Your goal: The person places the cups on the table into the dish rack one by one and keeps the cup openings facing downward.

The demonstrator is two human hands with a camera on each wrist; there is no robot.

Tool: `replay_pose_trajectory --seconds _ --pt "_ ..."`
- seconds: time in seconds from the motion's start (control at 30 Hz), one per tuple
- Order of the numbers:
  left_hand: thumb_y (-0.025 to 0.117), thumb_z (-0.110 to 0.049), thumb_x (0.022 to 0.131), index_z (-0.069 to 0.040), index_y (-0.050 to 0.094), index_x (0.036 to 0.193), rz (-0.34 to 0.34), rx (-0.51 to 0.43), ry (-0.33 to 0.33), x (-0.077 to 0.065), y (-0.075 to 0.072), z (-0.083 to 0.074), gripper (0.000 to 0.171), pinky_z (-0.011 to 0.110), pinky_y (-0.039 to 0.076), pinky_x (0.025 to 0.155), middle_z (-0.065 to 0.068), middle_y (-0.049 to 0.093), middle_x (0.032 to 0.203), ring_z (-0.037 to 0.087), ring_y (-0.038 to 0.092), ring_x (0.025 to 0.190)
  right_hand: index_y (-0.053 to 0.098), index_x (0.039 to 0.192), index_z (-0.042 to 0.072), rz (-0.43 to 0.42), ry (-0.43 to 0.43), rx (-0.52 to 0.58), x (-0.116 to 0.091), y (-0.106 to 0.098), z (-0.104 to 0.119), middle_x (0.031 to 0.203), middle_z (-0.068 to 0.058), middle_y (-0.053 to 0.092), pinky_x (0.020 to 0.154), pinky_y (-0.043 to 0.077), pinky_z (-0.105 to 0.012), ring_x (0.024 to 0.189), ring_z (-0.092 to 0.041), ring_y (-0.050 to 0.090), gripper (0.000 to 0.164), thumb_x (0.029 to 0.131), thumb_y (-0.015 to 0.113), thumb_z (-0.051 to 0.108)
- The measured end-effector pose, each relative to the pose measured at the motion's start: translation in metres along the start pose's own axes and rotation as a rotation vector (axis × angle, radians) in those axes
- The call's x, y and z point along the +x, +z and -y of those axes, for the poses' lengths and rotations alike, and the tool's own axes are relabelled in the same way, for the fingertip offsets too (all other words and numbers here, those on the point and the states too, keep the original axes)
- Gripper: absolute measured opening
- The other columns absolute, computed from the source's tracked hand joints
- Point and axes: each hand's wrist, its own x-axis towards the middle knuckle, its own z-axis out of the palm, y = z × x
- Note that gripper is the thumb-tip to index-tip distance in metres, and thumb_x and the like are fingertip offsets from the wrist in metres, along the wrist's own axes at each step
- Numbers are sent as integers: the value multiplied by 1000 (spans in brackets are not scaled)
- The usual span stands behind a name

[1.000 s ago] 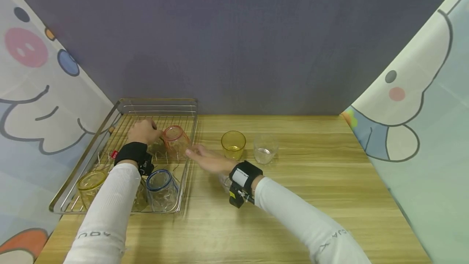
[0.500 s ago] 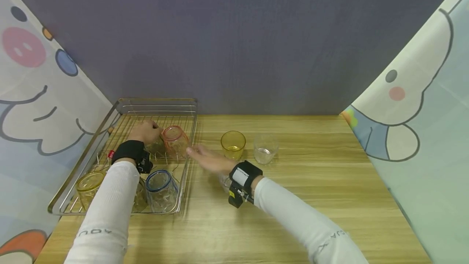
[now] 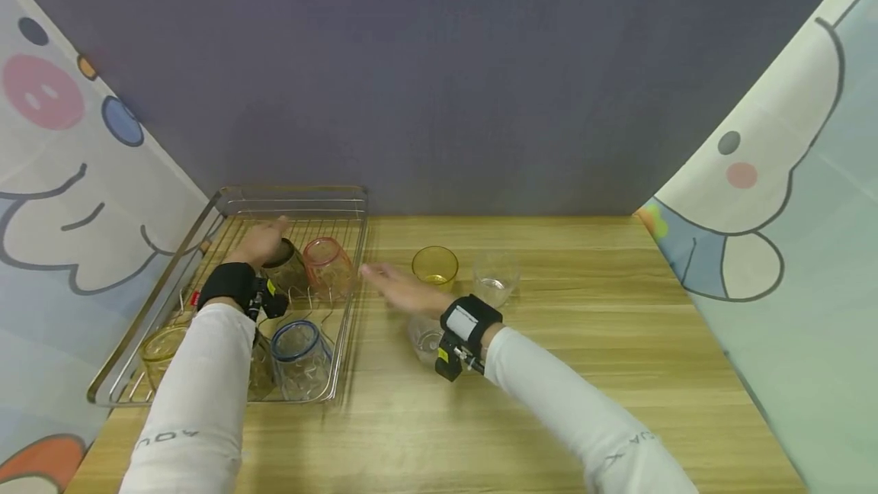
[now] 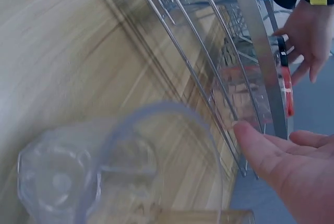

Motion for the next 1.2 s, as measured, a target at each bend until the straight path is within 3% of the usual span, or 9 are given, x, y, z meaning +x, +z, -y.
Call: replay_pose_trajectory --seconds 0.17,0.27,0.5,0.67,0.9,1.2 --pt "2 -52 104 -4 -10 156 -9 -155 0 -3 -4 8 72 65 4 121 25 -17 161 51 -12 148 19 158 18 -14 14 53 -8 -16 -4 156 -17 38 112 40 -53 134 -36 50 67 105 22 57" --pt "3 -56 102 -10 -14 156 -14 -214 -3 -6 -5 10 73 66 2 120 21 -19 162 49 -13 149 17 158 15 -39 13 111 -14 -29 -7 158 -17 33 115 36 -54 136 -38 47 65 106 23 53" --pt "2 -62 100 -9 -9 158 -33 -189 22 -8 -7 11 80 68 8 119 28 -6 163 52 -1 149 20 156 5 -127 -15 162 -22 -54 -12 155 -18 38 112 42 -47 135 -37 49 65 107 26 48" --pt "-1 -61 100 -6 -8 158 -30 -198 61 -8 -11 11 80 69 7 119 30 -4 162 53 -3 149 21 156 7 -150 -10 165 -32 -73 -17 156 -17 37 115 39 -49 137 -38 46 66 106 25 51" --pt "2 -64 99 -4 3 159 -69 -197 88 -11 -15 10 84 66 12 119 29 3 163 52 5 149 16 157 6 -196 -22 155 -48 -100 -28 158 -19 34 116 37 -51 141 -38 41 71 105 25 54" --pt "3 -63 100 -10 -3 159 -44 -257 114 -13 -18 8 80 68 4 119 28 -2 164 52 2 149 18 156 4 -280 -43 155 -69 -134 -39 156 -23 32 115 39 -51 139 -39 42 72 105 24 55"
